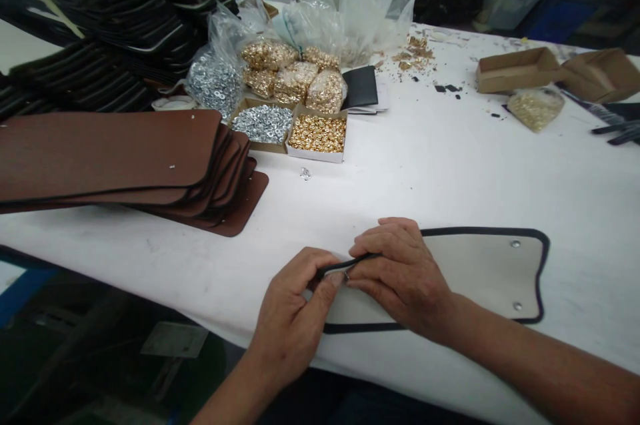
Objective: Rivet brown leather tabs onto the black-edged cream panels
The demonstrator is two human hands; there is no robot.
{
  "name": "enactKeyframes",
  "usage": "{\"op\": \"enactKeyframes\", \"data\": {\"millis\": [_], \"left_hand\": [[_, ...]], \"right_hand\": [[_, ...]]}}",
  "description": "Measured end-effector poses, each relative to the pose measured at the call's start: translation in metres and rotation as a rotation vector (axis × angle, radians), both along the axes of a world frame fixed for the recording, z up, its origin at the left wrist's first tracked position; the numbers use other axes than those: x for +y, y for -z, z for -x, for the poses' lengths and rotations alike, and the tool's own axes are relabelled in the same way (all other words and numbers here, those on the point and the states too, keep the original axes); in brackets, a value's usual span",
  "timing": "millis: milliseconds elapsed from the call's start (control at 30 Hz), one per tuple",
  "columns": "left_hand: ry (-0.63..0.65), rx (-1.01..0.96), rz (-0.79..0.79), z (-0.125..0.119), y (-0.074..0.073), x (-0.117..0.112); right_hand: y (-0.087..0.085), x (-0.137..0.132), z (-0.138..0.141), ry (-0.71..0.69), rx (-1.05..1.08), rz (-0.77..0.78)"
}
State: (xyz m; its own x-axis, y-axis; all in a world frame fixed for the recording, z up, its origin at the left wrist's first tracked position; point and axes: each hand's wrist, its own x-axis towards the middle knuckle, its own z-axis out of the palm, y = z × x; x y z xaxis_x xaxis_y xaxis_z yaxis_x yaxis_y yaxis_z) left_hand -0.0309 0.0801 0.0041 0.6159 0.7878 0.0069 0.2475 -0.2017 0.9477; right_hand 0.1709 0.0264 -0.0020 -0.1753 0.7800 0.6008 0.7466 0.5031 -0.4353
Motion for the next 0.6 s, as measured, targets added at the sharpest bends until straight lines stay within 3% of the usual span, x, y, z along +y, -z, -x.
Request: {"op": "enactKeyframes", "data": {"millis": [600], "left_hand": [[-0.023, -0.045, 0.133, -0.0004, 0.0017, 0.0031]], "right_hand": [[0.0045, 0.0026, 0.0079, 0.045, 0.017, 0.037]]}}
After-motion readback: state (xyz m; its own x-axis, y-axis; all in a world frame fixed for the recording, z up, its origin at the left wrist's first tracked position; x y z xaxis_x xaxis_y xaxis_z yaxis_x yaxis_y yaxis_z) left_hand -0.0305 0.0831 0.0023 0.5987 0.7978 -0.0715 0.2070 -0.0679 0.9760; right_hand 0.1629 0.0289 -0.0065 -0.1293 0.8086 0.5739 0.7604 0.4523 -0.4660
